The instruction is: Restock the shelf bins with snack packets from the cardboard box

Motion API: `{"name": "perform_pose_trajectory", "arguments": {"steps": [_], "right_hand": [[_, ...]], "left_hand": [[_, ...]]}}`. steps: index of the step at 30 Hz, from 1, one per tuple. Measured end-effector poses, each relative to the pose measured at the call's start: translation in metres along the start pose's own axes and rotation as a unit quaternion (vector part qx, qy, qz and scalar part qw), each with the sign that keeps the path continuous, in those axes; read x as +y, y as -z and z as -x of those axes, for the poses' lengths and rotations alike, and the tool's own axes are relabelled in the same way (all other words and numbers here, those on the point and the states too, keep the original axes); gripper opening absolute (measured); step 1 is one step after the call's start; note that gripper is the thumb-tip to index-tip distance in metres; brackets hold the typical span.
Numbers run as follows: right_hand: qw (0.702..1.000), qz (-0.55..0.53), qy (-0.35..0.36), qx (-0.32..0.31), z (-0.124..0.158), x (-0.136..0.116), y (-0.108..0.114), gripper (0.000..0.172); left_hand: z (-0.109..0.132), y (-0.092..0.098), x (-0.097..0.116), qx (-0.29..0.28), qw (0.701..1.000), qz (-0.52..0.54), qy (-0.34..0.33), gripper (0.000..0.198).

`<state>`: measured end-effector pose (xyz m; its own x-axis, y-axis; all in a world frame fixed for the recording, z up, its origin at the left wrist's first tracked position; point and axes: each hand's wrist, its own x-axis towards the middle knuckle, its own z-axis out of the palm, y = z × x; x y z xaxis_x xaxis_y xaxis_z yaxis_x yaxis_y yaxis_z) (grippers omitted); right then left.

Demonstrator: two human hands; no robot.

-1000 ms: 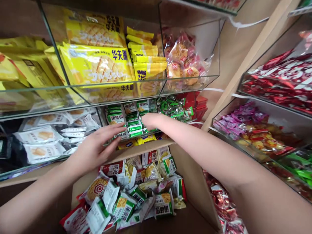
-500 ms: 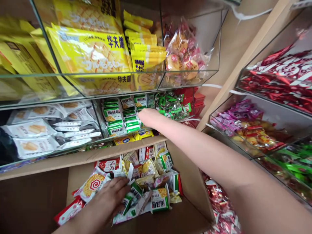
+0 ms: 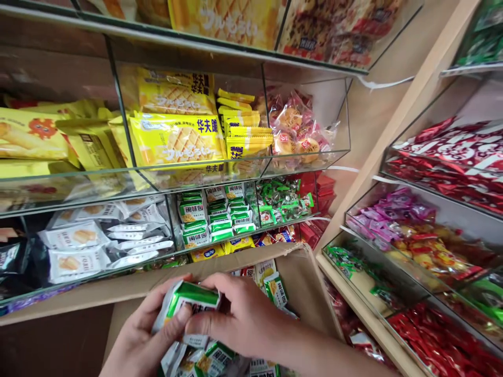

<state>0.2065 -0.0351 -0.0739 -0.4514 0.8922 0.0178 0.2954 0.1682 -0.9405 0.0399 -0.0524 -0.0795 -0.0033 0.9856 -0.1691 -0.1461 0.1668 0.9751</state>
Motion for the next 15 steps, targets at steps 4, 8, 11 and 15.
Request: {"name": "perform_pose_trajectory", "arguments": {"steps": [4,8,11,15], "right_hand": [[0.99,-0.131,-0.045,-0.035,-0.014,-0.005,0.007,0.035],[0.992,-0.101,-0.046,-0.054,-0.022,-0.017,0.024,0.034],[1.0,0.0,0.001,-0.009,-0.044,-0.021,0.041,0.037],[0.975,0.191,0.066,0.097,-0.097,-0.023,0.057,0.037]], "left_hand": [[-0.008,-0.012,0.016,-0.009,0.995,0.091,0.029,0.032],[-0.008,-0.003,0.013,0.012,0.996,0.086,0.027,0.035],[-0.005,0.008,0.004,0.063,0.998,-0.009,-0.028,0.045],[-0.001,0.015,-0.016,0.042,0.984,-0.115,-0.129,0.04]]}}
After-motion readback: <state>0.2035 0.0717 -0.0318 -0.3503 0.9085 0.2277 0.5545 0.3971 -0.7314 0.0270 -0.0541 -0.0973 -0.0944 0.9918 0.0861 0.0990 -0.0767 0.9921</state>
